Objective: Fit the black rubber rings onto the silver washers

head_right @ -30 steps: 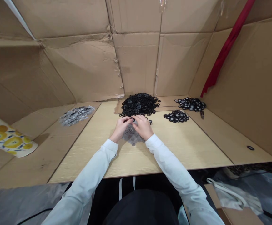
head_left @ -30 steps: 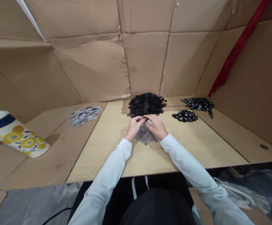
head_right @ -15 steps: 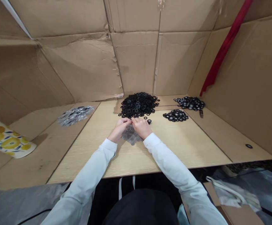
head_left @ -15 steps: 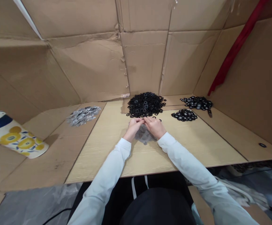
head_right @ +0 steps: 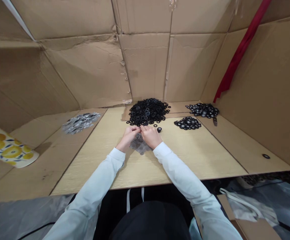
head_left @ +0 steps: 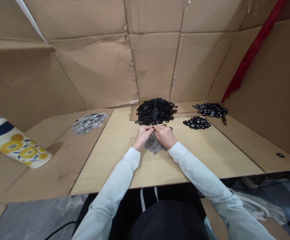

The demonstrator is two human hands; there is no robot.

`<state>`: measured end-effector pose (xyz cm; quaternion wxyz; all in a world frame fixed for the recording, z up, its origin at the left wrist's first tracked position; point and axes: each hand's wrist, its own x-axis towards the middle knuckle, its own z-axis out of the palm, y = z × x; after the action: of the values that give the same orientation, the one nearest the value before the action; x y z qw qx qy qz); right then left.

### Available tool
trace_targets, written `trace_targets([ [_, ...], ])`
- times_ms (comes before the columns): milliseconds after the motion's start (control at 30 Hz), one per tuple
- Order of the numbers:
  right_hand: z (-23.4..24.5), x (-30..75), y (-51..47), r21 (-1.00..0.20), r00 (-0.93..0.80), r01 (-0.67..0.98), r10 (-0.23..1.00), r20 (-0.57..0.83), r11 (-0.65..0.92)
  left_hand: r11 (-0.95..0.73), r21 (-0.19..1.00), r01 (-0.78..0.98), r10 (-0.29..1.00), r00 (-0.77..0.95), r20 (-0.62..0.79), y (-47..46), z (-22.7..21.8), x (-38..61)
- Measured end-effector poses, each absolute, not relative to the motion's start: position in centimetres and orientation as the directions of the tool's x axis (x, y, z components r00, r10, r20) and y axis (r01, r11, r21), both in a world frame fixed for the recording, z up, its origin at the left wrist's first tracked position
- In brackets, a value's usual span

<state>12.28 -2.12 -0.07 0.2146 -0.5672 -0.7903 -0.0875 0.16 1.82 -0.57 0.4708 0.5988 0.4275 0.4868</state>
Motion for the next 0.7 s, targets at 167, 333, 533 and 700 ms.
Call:
trace_targets([
  [167,-0.4,12.1,-2.0,-0.131,-0.254,0.928,0.849,0.464,0.349,-0.166,0.986,0.029,0.967,0.202,0.157,1.5,-0.4,0.1],
  [333,-0.2,14.4,-0.7,-0.164,-0.196,0.929,0.818,0.541,0.331,-0.092,0.995,0.042,0.987,0.139,0.085,1.1,-0.1,0.3],
  [533,-0.3,20.4,1.2,-0.255,-0.061,0.953,0.925,0.375,0.166,0.043,0.997,-0.062,0.996,0.077,-0.038,1.3,-0.2,0.4],
  [700,-1.1,21.8,1.9,-0.323,-0.135,0.926,0.969,0.207,0.198,0.042,0.993,-0.106,0.997,0.076,-0.034,1.4,-0.6,0.5],
])
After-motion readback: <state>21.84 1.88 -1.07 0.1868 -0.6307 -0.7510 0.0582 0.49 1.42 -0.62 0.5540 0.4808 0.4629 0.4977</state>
